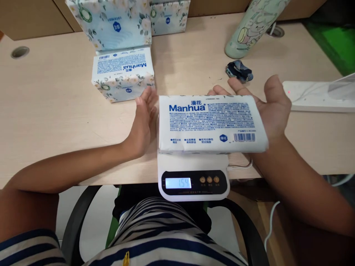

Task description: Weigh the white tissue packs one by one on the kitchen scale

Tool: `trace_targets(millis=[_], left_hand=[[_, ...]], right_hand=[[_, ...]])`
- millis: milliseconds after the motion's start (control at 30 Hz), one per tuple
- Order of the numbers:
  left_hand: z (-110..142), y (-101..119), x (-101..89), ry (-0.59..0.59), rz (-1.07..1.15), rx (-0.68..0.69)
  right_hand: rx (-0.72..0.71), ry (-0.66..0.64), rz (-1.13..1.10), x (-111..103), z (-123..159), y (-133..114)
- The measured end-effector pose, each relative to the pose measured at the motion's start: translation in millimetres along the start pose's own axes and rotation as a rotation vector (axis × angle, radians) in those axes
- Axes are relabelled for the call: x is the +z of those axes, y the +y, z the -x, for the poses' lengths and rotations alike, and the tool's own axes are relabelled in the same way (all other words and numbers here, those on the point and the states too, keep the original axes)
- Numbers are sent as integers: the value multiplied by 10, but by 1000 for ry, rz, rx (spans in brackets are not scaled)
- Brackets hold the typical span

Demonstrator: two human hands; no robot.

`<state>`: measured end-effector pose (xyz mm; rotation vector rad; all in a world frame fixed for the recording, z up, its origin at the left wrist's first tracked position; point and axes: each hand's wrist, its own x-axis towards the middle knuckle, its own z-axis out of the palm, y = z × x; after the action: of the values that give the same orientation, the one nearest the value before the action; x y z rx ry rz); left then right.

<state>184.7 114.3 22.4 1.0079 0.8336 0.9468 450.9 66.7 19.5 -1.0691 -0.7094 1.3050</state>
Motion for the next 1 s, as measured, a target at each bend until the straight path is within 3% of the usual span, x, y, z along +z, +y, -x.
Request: trace_targets(millis=[100, 267, 400, 600, 767, 900, 1000], left_hand=[[-18, -20, -3, -36, -63, 111], [25, -12, 51, -130, -60, 127], [37, 20, 74, -171, -71, 121], [-225, 11, -192, -33, -16, -13], [-436, 72, -403, 7, 139, -153], [-448, 128, -417, 13, 253, -209], [-439, 184, -430, 5, 311, -279]], right_hand=[[34, 6, -36, 93, 21, -8], [68, 106, -126, 254, 52, -30], [72, 109, -169, 304, 29, -6], [3, 41, -115, 311, -18, -6], [1, -71, 192, 179, -99, -51], [-136, -9, 281, 23, -251, 26], [-133, 53, 272, -42, -339, 84]])
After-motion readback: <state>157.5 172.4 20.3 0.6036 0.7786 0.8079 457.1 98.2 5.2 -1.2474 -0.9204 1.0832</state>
